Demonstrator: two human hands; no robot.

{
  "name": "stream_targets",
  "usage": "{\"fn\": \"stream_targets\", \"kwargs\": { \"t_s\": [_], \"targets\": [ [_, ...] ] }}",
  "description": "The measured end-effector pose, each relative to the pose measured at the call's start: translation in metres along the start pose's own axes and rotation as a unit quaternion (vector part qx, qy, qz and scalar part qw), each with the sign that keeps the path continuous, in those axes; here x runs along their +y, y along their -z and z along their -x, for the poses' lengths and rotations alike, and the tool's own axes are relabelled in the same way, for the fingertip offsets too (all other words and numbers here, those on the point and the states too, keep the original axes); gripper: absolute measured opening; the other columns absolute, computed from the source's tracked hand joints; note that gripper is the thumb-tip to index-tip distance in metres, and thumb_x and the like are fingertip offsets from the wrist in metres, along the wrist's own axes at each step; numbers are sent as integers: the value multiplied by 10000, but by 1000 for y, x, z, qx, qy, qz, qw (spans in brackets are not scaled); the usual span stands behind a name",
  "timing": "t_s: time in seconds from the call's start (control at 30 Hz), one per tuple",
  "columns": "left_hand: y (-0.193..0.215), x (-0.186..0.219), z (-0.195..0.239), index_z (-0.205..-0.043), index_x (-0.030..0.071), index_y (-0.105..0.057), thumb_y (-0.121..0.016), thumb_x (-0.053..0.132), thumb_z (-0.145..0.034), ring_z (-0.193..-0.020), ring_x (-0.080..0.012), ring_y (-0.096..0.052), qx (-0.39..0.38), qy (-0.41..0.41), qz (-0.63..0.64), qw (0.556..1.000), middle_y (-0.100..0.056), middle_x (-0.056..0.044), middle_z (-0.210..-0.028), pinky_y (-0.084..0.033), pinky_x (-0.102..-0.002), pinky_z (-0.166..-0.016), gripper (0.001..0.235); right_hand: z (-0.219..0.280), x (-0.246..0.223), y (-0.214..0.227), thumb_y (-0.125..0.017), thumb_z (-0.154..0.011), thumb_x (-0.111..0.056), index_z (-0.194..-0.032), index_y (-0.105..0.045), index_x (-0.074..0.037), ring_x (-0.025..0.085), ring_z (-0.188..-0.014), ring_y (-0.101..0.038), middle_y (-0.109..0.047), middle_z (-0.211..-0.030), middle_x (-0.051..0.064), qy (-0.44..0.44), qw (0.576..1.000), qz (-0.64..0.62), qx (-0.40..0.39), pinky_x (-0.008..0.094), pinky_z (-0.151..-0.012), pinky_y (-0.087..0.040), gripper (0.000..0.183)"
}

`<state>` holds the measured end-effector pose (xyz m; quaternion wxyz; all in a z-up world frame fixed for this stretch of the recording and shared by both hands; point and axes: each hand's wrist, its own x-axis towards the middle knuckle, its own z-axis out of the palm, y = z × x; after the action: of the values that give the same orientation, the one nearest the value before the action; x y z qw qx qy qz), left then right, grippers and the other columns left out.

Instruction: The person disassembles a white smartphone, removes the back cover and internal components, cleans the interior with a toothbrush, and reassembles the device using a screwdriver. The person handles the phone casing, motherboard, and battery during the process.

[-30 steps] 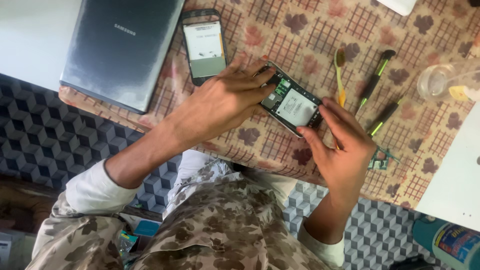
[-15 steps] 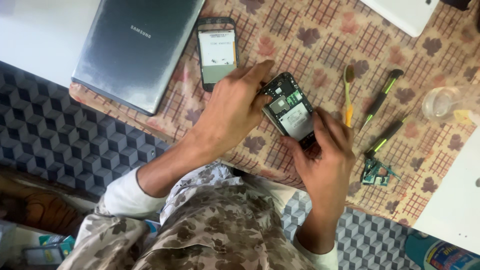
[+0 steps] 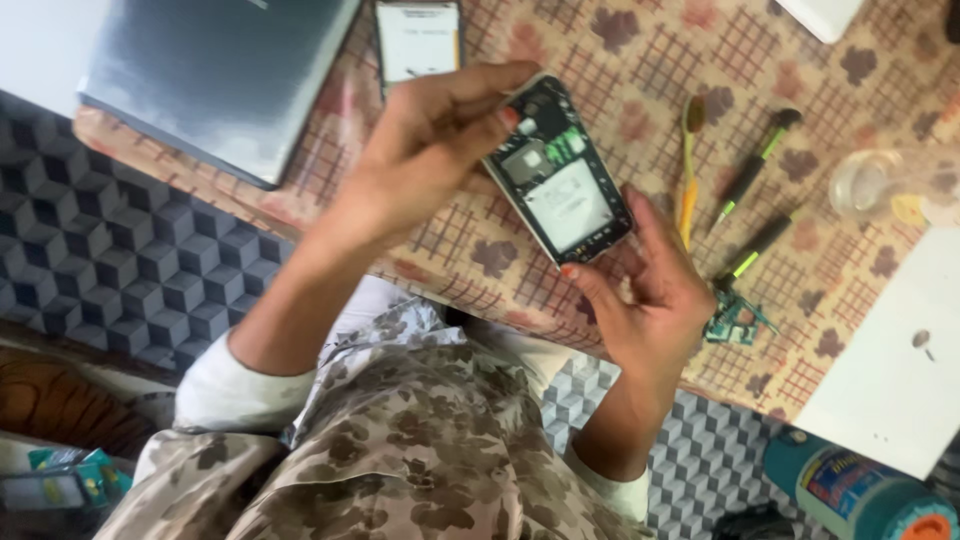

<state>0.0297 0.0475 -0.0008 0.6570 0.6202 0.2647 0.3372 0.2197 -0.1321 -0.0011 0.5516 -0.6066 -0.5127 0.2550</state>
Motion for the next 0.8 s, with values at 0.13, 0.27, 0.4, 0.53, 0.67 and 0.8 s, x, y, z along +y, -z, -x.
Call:
{"fn": "stream_targets", "kwargs": {
  "t_s": [0.13, 0.27, 0.4, 0.53, 0.67, 0.8],
  "targets": [
    [5, 7, 3, -1455, -77, -517, -540, -34, -1069, -776, -103, -734, -22, -18, 31, 999, -766, -161, -1136, -639, -213, -646, 390, 5, 5, 7, -802, -893, 74, -1441, -534, 127, 246, -1114, -714, -690, -1292, 267, -126, 985, -112, 43, 349, -920, -632, 613],
    [1, 20, 10, -1462, -107, -529, -546, -104, -1054, -1030, -167, -776, -12, -73, 12, 997, -720, -202, -1307, -687, -248, -847, 408, 2, 5, 7, -749, -913, 84, -1409, -575, 172, 259, -864, -695, -689, -1093, 295, -160, 972, -148, 87, 351, -772, -625, 533],
    [-2, 20, 10, -1412, -119, -580, -581, -136, -1038, -998, -198, -785, 14, -86, -13, 996, -742, -225, -1263, -675, -265, -815, 374, 3, 2, 3, -756, -951, 16, -1392, -572, 121, 249, -979, -772, -710, -1244, 265, -142, 949, -273, 63, 362, -802, -695, 489],
    [1, 11, 10, -1419, -116, -558, -613, -68, -1028, -1011, -218, -802, -8, -51, 40, 998, -731, -249, -1284, -677, -292, -824, 398, 2, 5, -3, -732, -948, 38, -1386, -578, 96, 225, -973, -765, -695, -1272, 258, -59, 992, -95, 58, 300, -703, -671, 468],
    [-4, 5, 16, -1563, -84, -396, -799, 123, -967, -1356, -271, -610, -139, -111, 269, 947, -443, -229, -1640, -610, -392, -973, 749, 5, 12, -3, -735, -971, 51, -1339, -635, 122, 221, -838, -770, -742, -1160, 262, -75, 977, -188, 69, 314, -631, -670, 388],
    [-31, -2, 15, -1638, 7, -319, -855, 309, -888, -1569, -290, -374, -103, -209, 186, 954, -322, -160, -1672, -353, -505, -1333, 970, 6, 12, -16, -773, -947, 8, -1332, -622, 127, 214, -963, -759, -745, -1166, 213, -138, 940, -306, 58, 311, -819, -645, 430]
  ]
}}
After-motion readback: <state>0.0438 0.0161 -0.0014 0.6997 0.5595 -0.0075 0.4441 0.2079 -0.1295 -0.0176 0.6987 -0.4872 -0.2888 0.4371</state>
